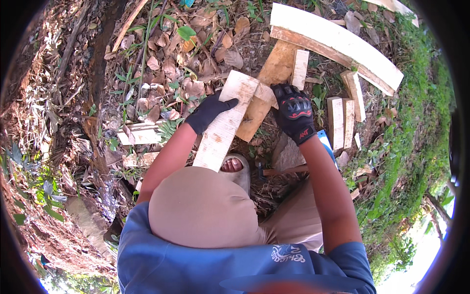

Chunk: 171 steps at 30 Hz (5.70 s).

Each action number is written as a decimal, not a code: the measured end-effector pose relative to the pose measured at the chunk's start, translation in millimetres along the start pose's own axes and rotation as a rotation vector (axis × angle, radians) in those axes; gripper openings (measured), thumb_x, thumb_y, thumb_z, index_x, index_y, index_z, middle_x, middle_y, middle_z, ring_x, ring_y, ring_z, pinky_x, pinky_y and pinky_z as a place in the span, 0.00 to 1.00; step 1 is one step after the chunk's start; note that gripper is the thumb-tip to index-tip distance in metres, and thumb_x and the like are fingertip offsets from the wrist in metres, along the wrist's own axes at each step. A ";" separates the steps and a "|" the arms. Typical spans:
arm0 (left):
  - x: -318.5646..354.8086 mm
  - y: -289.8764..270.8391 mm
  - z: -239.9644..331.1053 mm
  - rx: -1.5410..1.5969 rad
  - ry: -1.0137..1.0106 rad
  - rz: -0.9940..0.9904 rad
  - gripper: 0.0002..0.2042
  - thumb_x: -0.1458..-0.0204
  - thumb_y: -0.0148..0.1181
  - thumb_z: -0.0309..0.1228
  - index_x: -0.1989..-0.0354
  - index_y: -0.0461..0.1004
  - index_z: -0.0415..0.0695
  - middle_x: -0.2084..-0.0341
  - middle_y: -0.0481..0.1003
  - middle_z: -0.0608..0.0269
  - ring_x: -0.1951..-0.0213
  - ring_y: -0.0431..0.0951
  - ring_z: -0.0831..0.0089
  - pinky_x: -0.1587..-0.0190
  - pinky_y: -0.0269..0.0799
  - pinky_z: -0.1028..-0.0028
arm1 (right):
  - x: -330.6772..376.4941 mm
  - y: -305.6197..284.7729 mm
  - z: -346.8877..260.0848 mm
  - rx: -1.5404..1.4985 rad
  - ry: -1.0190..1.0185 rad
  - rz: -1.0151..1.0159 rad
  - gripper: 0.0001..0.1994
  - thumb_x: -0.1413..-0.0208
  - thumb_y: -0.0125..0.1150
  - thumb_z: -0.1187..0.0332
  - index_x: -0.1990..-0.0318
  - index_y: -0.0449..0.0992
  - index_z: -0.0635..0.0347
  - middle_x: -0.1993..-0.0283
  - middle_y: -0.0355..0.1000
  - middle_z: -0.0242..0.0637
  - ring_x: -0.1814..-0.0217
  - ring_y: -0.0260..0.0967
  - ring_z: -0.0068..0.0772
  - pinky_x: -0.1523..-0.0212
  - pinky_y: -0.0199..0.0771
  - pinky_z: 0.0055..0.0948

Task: The person picks up, turns over, and arranges wood planks on a makeshift wooden structure outdoors.

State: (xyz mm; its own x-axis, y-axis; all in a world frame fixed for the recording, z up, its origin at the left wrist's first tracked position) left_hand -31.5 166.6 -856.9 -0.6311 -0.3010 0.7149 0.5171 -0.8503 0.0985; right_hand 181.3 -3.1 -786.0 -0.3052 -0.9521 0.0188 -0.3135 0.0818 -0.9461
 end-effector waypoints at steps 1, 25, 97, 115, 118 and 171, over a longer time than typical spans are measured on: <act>-1.7 3.1 1.7 -0.042 0.010 0.007 0.28 0.32 0.78 0.42 0.30 0.79 0.40 0.45 0.88 0.62 0.49 0.87 0.74 0.44 0.83 0.68 | -0.1 0.5 -1.7 -0.010 -0.020 -0.030 0.33 0.44 0.78 0.63 0.29 0.78 0.55 0.34 0.82 0.49 0.35 0.82 0.55 0.36 0.82 0.54; -2.6 -3.3 -43.2 -0.052 0.045 -0.028 0.28 0.36 0.80 0.37 0.31 0.80 0.40 0.45 0.88 0.60 0.47 0.88 0.71 0.41 0.83 0.65 | 7.8 34.6 -28.3 0.022 0.224 0.027 0.30 0.44 0.82 0.57 0.35 0.82 0.57 0.35 0.82 0.53 0.31 0.80 0.60 0.30 0.79 0.54; -2.9 19.8 15.1 -0.514 0.225 0.078 0.56 0.41 0.78 0.60 0.13 0.56 0.41 0.32 0.79 0.40 0.32 0.82 0.49 0.32 0.79 0.54 | -34.6 21.8 -26.7 -0.395 0.188 -0.398 0.53 0.45 0.83 0.38 0.17 0.69 0.53 0.23 0.75 0.58 0.22 0.73 0.63 0.21 0.73 0.52; 36.4 61.8 64.5 -0.347 0.475 -0.138 0.45 0.30 0.75 0.43 0.11 0.56 0.50 0.25 0.74 0.45 0.26 0.77 0.54 0.26 0.75 0.54 | 11.4 -51.5 -46.0 -0.591 0.430 -0.219 0.42 0.41 0.83 0.47 0.26 0.78 0.66 0.33 0.83 0.57 0.30 0.82 0.59 0.30 0.80 0.50; 34.1 107.5 90.4 -0.542 0.497 -0.318 0.42 0.29 0.74 0.48 0.13 0.60 0.49 0.30 0.77 0.43 0.28 0.80 0.52 0.28 0.77 0.54 | 55.2 -79.0 -22.7 -0.646 0.600 -0.214 0.43 0.41 0.84 0.47 0.25 0.77 0.67 0.32 0.83 0.57 0.29 0.81 0.57 0.29 0.79 0.49; -73.2 460.2 81.3 -2.152 1.562 -0.542 0.29 0.26 0.47 0.38 0.17 0.68 0.50 0.18 0.69 0.54 0.15 0.63 0.53 0.10 0.47 0.46 | 363.2 -17.2 311.4 -1.829 0.987 1.360 0.29 0.21 0.65 0.50 0.25 0.75 0.62 0.34 0.83 0.46 0.35 0.83 0.47 0.31 0.84 0.46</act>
State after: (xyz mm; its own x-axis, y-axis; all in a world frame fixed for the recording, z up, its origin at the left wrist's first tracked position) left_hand 299.7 -167.5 -807.7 -0.6404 0.7515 0.1585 0.0370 0.2363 -0.9710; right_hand 355.8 -442.1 -863.6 -0.8636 0.0971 0.4947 0.3668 0.7942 0.4845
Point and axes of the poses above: each hand's wrist, its own x-axis away from the middle knuckle, its own y-axis out of the palm, z = x × y, the point moved 7 cm from there along -x, towards the middle knuckle
